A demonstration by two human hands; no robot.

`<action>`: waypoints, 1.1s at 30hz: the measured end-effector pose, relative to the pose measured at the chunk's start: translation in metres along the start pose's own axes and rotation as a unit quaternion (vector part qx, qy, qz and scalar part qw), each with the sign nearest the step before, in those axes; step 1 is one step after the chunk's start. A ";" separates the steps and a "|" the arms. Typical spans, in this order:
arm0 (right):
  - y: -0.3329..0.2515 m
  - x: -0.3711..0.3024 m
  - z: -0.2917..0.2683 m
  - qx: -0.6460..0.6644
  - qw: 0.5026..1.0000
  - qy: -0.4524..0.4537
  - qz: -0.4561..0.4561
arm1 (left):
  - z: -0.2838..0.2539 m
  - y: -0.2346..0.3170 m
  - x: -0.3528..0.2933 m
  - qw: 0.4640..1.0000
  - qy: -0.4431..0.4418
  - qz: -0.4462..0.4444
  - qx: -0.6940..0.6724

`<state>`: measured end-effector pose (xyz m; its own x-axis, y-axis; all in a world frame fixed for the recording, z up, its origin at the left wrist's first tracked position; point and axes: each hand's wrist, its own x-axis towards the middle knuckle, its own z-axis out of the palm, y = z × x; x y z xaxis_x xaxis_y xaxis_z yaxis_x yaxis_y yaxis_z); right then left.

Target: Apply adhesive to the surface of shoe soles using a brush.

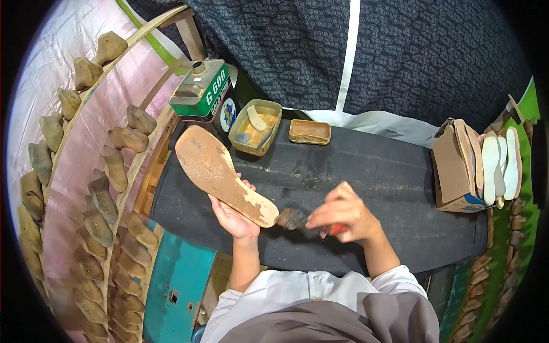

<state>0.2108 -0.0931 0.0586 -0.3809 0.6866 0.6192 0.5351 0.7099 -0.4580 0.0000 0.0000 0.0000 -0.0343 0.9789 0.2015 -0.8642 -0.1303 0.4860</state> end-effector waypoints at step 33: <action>0.077 0.043 0.000 -0.138 0.931 0.334 0.058 | 0.000 0.002 -0.008 0.992 0.003 -0.119 -0.031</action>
<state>0.2351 -0.0091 0.0499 0.1971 0.4400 0.8761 0.7512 0.5065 -0.4233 -0.0012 -0.0076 -0.0011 0.1708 0.9819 0.0821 -0.8773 0.1136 0.4663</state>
